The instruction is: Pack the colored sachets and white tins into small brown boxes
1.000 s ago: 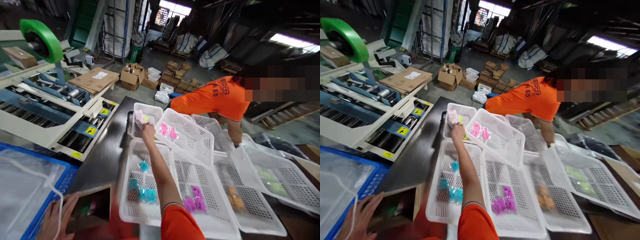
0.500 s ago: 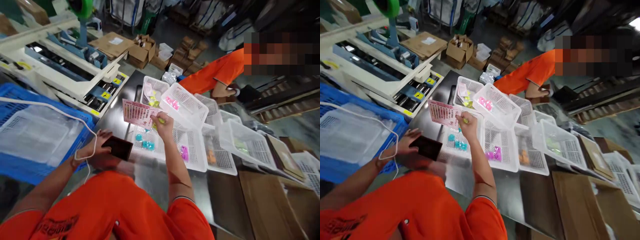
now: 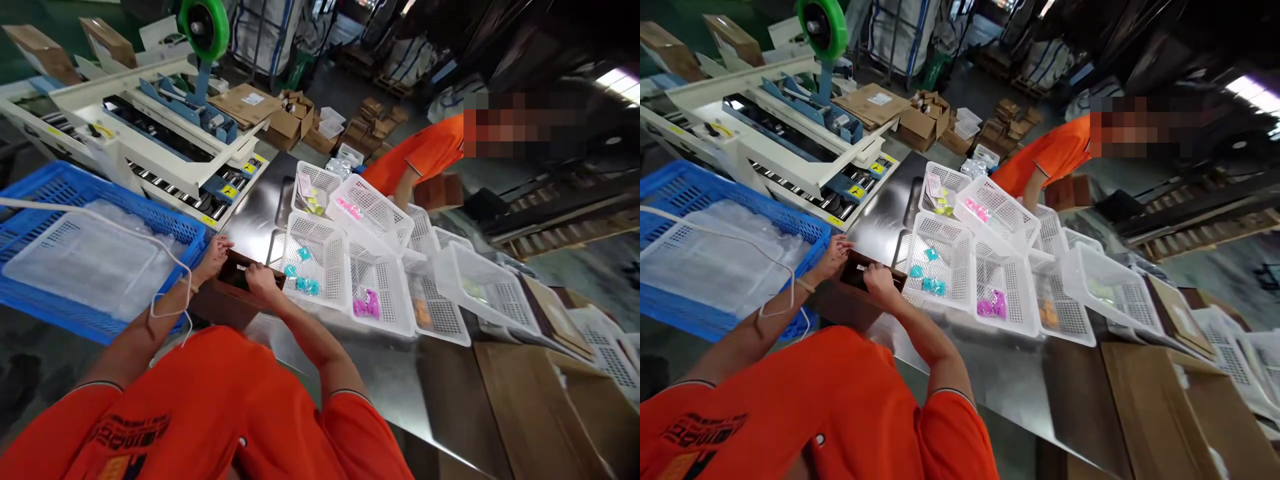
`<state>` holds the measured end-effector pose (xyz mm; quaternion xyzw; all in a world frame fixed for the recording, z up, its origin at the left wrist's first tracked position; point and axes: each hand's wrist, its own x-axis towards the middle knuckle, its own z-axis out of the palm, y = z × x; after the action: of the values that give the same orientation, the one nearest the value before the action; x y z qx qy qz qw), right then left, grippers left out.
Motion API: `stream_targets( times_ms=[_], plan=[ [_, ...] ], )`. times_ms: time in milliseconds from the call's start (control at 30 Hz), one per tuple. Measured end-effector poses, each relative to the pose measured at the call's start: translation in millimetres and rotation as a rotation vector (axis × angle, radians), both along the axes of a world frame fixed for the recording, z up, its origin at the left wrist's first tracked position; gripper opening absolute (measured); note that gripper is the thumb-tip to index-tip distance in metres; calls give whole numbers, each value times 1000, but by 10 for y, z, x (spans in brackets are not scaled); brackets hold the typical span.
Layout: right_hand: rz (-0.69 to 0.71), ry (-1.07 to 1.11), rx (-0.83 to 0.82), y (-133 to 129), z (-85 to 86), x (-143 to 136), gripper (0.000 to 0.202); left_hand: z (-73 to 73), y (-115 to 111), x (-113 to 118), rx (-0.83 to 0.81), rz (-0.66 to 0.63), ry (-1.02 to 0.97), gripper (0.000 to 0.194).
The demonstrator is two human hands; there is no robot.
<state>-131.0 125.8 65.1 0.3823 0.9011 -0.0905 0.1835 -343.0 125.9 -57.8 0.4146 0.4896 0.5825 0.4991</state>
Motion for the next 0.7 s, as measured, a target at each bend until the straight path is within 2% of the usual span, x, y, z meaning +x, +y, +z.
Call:
stream_targets(
  times_ms=[100,233,333,400,467,500,533,600,633,700],
  plan=[
    [10,-28,-5,66,-133,-5,41,-5,-22,-16,-9,-10,-35,70],
    [-42,140,102,89,-65,92,39,-38,-48,-7,-53,30,-8,71],
    [22,285,35,84,-64,77,34,-53,-66,-12,-109,88,88,67],
    [110,337,-71,76,-129,64,47,-53,-72,-29,-135,96,133,63],
    [131,383,-111,59,-206,121,68,-55,-73,-54,-149,84,162,54],
    [93,410,-95,46,-234,186,72,-60,-72,-66,-155,77,175,50],
    [19,437,-58,33,-251,270,66,-68,-71,-78,-158,71,187,46],
    [-193,449,45,13,-250,463,41,-97,-65,-98,-162,60,210,41],
    [-288,422,80,9,-239,547,36,-114,-60,-106,-162,54,225,40],
    [-365,329,77,16,-218,638,43,-147,-50,-120,-155,44,261,40]
  ],
)
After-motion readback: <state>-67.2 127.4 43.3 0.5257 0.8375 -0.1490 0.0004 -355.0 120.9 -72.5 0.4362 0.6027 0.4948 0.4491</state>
